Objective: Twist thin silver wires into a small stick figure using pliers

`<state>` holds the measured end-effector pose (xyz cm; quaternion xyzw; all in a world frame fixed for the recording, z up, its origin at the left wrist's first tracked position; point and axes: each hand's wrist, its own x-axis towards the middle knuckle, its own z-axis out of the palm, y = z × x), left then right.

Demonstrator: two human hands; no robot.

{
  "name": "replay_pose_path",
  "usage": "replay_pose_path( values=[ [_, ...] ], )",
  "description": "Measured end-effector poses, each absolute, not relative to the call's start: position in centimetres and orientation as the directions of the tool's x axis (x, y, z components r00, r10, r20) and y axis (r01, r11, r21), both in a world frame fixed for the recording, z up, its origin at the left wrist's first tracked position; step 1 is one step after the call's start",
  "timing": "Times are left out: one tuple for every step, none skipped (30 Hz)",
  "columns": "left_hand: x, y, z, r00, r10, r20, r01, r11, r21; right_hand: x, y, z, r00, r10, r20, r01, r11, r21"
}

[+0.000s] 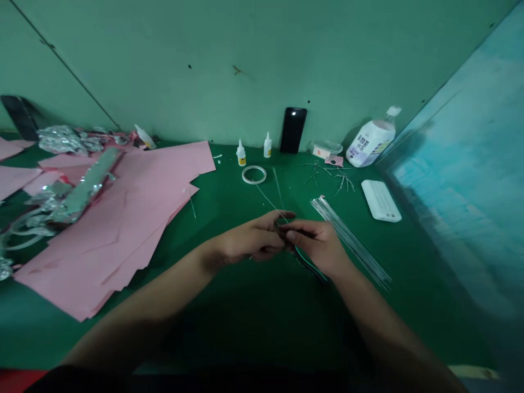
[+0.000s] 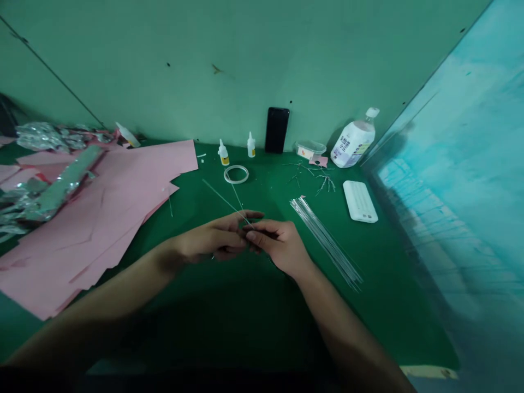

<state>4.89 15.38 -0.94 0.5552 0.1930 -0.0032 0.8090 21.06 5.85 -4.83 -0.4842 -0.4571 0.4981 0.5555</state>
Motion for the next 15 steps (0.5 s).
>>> replay_pose_path(
  values=[
    [4.9,15.5,-1.2,0.924,0.181,-0.338,0.230,0.444,0.866,21.2,5.9,-5.3,0.059,0.998,0.009,-0.146,0.018,-0.989],
    [4.9,15.7,-1.4,0.926,0.138,-0.351,0.242,0.497,0.834,21.4,5.9,-5.7,0.036,0.999,0.001,-0.179,0.007,-0.984],
    [4.8,15.9,-1.8,0.931,0.091,-0.354,0.250,0.549,0.798,21.5,5.9,-6.1,0.020,1.000,-0.003,-0.213,0.002,-0.977],
    [4.8,16.1,-2.3,0.937,0.051,-0.346,0.249,0.598,0.762,21.5,5.9,-6.5,0.007,1.000,-0.005,-0.251,-0.003,-0.968],
    [4.7,16.3,-2.7,0.942,0.024,-0.334,0.241,0.642,0.727,21.6,5.9,-6.9,0.001,1.000,-0.013,-0.291,-0.012,-0.957],
    [4.6,16.5,-3.2,0.945,0.016,-0.325,0.229,0.678,0.699,21.5,5.9,-7.2,0.005,1.000,-0.028,-0.330,-0.024,-0.943],
    [4.4,16.7,-3.5,0.946,0.028,-0.323,0.212,0.702,0.680,21.5,6.0,-7.5,0.024,0.999,-0.047,-0.368,-0.035,-0.929],
    [4.2,16.9,-3.8,0.944,0.054,-0.325,0.191,0.713,0.674,21.4,6.0,-7.8,0.059,0.996,-0.069,-0.400,-0.039,-0.916],
    [3.9,17.0,-3.9,0.941,0.092,-0.326,0.168,0.709,0.685,21.3,6.1,-8.0,0.104,0.991,-0.087,-0.425,-0.035,-0.904],
    [3.6,17.1,-3.8,0.938,0.137,-0.319,0.142,0.688,0.712,21.2,6.2,-8.2,0.151,0.984,-0.096,-0.440,-0.020,-0.898],
    [3.3,17.1,-3.6,0.935,0.186,-0.302,0.116,0.645,0.755,21.1,6.3,-8.4,0.197,0.976,-0.090,-0.435,0.005,-0.900],
    [3.1,17.0,-3.4,0.934,0.227,-0.278,0.100,0.579,0.809,21.0,6.4,-8.5,0.231,0.970,-0.072,-0.415,0.032,-0.909],
    [2.8,17.0,-3.1,0.934,0.250,-0.255,0.103,0.495,0.863,20.9,6.5,-8.5,0.253,0.966,-0.049,-0.379,0.053,-0.924],
    [2.7,16.8,-2.9,0.935,0.262,-0.239,0.118,0.406,0.906,20.8,6.5,-8.5,0.266,0.964,-0.025,-0.329,0.067,-0.942],
    [2.6,16.7,-2.7,0.934,0.271,-0.233,0.141,0.320,0.937,20.8,6.4,-8.4,0.274,0.962,-0.003,-0.273,0.075,-0.959]
  ],
)
